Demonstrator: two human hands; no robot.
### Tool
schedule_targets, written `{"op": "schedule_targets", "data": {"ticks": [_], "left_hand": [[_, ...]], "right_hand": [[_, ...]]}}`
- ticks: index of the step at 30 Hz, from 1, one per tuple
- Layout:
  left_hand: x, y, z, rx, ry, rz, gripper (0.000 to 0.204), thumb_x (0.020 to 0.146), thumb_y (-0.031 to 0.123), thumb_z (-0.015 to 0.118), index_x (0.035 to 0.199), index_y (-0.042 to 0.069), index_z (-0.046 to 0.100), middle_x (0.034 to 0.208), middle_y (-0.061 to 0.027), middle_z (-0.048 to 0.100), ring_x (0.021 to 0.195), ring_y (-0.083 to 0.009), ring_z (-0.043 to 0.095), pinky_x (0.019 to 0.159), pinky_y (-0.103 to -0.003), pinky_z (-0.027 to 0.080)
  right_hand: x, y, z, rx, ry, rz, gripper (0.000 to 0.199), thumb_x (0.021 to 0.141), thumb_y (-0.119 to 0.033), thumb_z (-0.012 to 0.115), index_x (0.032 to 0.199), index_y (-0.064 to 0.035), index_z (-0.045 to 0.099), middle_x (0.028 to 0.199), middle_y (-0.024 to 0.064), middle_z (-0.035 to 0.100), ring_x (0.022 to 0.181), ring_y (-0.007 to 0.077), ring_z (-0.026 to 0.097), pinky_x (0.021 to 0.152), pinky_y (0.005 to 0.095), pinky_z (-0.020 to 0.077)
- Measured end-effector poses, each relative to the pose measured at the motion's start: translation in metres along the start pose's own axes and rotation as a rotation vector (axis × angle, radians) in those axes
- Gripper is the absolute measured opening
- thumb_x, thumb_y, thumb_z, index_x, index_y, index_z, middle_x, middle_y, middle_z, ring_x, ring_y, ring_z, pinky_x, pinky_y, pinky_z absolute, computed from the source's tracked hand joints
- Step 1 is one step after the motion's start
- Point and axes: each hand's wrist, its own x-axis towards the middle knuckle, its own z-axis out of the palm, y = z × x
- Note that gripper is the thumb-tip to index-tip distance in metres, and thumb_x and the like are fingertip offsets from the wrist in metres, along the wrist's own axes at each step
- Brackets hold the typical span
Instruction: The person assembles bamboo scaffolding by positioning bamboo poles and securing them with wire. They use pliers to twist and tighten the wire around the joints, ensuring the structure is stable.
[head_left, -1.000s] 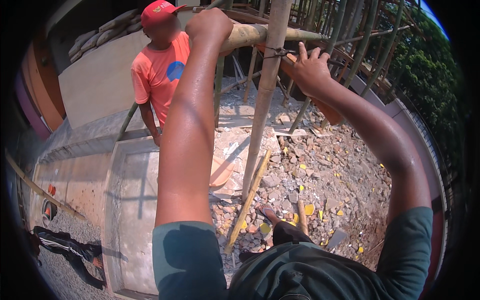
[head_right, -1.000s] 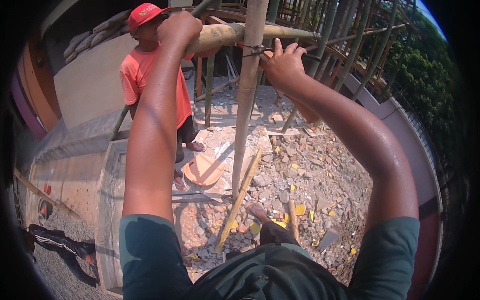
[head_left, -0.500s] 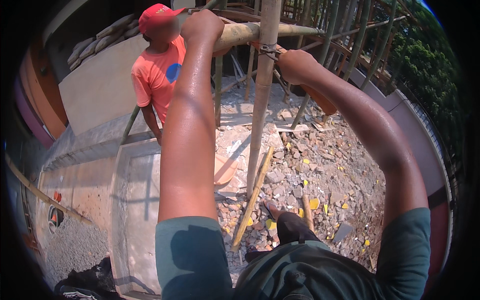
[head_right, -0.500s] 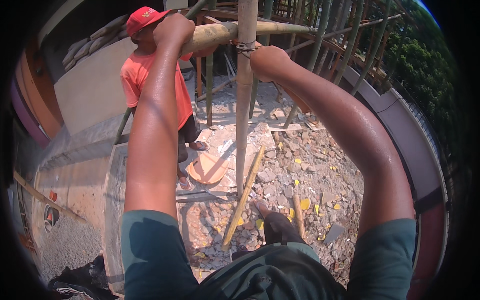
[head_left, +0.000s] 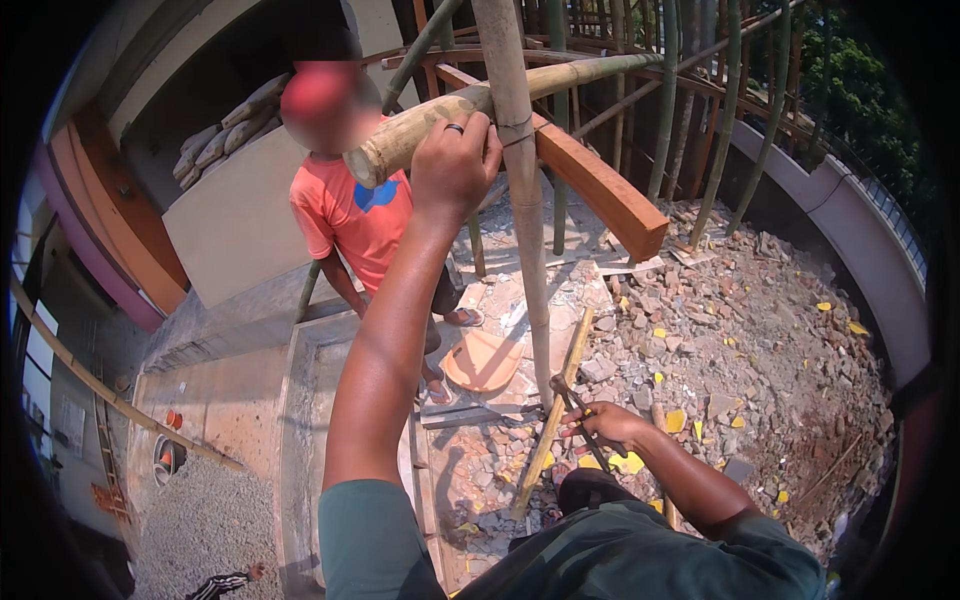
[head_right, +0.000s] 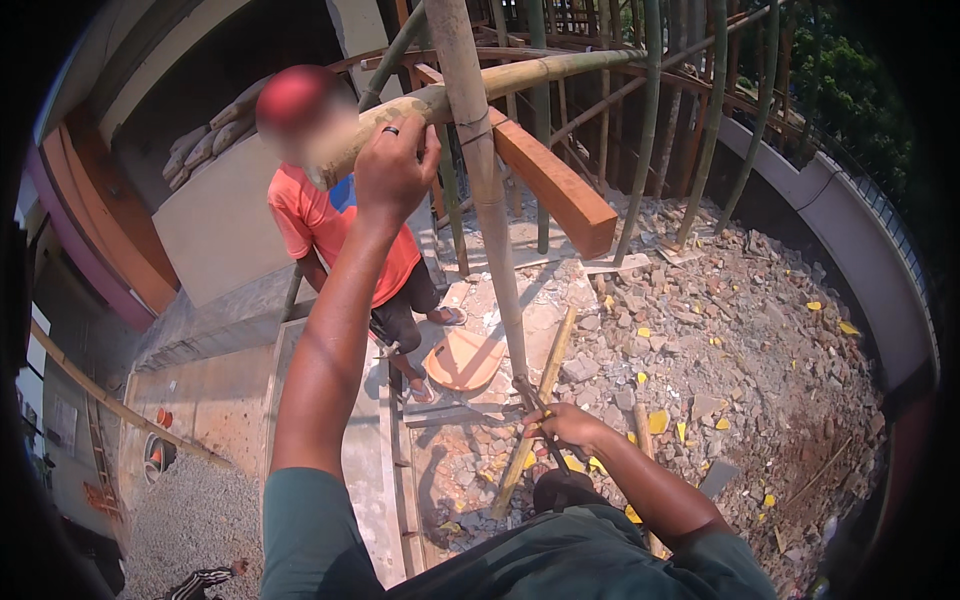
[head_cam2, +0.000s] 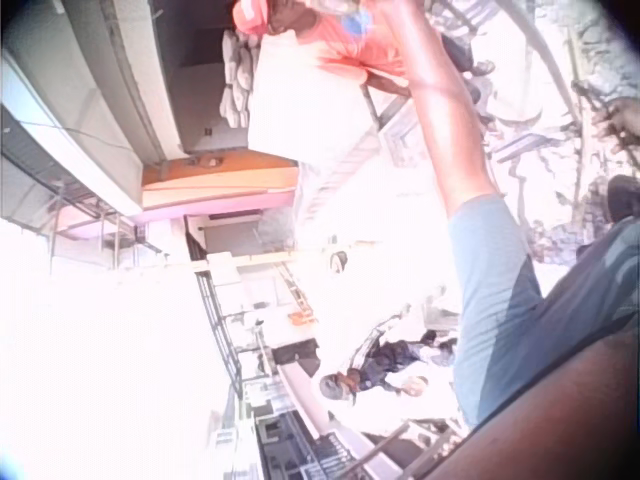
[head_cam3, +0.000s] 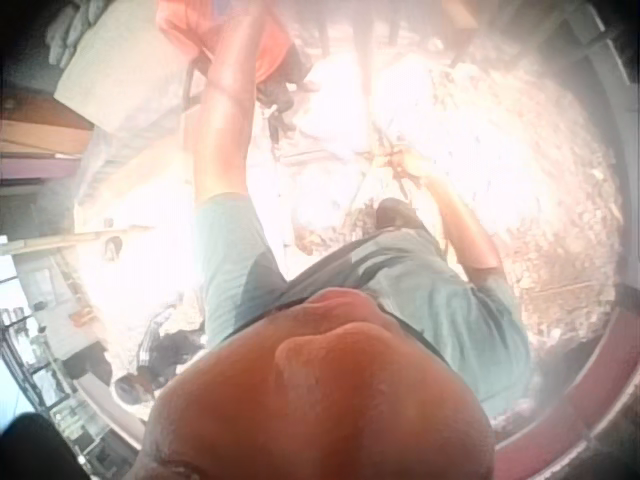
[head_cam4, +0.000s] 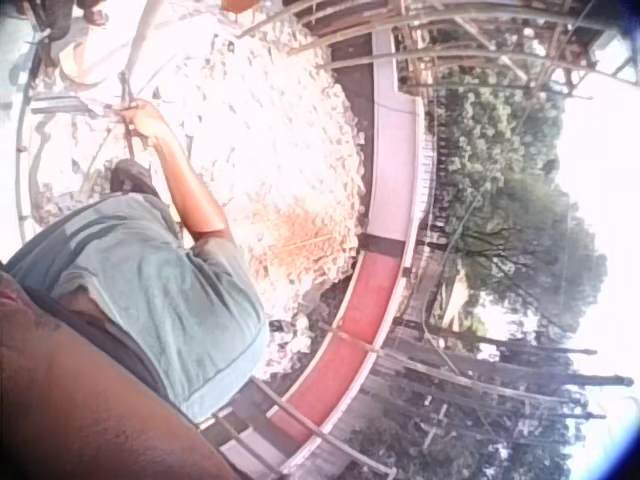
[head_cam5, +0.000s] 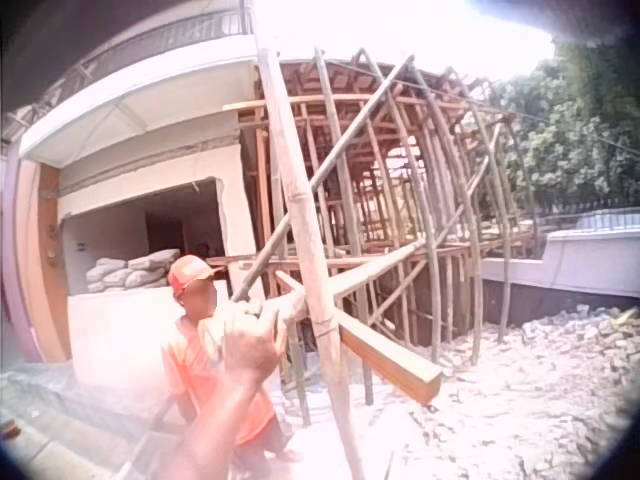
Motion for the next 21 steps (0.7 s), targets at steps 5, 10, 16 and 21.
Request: {"op": "schedule_targets", "data": {"ticks": [5,10,16,21], "left_hand": [[-0.03,-0.003,0.076,-0.362,-0.459,-0.74,0.051,0.096,0.051,0.057,0.088,0.001,0.054,0.069,-0.0151,0.059,0.059,-0.0283,0.061,0.059,-0.041,0.048],[-0.005,0.015,0.121,-0.65,-0.502,-1.076,0.058,0.096,0.056,0.055,0.088,-0.002,0.053,0.073,-0.0158,0.06,0.062,-0.0266,0.061,0.061,-0.038,0.047],[-0.027,-0.023,0.129,-0.369,-0.403,-0.799,0.052,0.098,0.046,0.053,0.096,-0.007,0.056,0.088,-0.03,0.067,0.088,-0.0453,0.066,0.078,-0.048,0.051],[-0.004,0.014,0.11,-0.002,-0.492,-0.695,0.041,0.096,0.035,0.052,0.098,-0.006,0.055,0.096,-0.0331,0.067,0.095,-0.0472,0.067,0.083,-0.055,0.051]], "right_hand": [[0.046,0.037,-0.001,-0.05,-0.136,-0.012,0.034,0.091,0.01,0.046,0.123,0.0054,0.058,0.123,0.0155,0.06,0.12,0.0244,0.061,0.082,0.043,0.0627],[0.071,0.047,0.002,-0.073,-0.22,-0.029,0.031,0.095,0.005,0.048,0.125,0.0062,0.058,0.126,0.0164,0.061,0.119,0.0241,0.062,0.083,0.0378,0.0617],[0.067,0.051,-0.013,-0.099,-0.29,0.045,0.036,0.094,0.001,0.047,0.127,0.0044,0.057,0.13,0.0167,0.058,0.121,0.0232,0.06,0.082,0.0375,0.0614],[0.079,0.051,-0.047,-0.086,-0.277,0.109,0.037,0.093,0.0,0.047,0.129,0.0033,0.057,0.125,0.0166,0.062,0.114,0.0206,0.063,0.08,0.0367,0.062]]}}
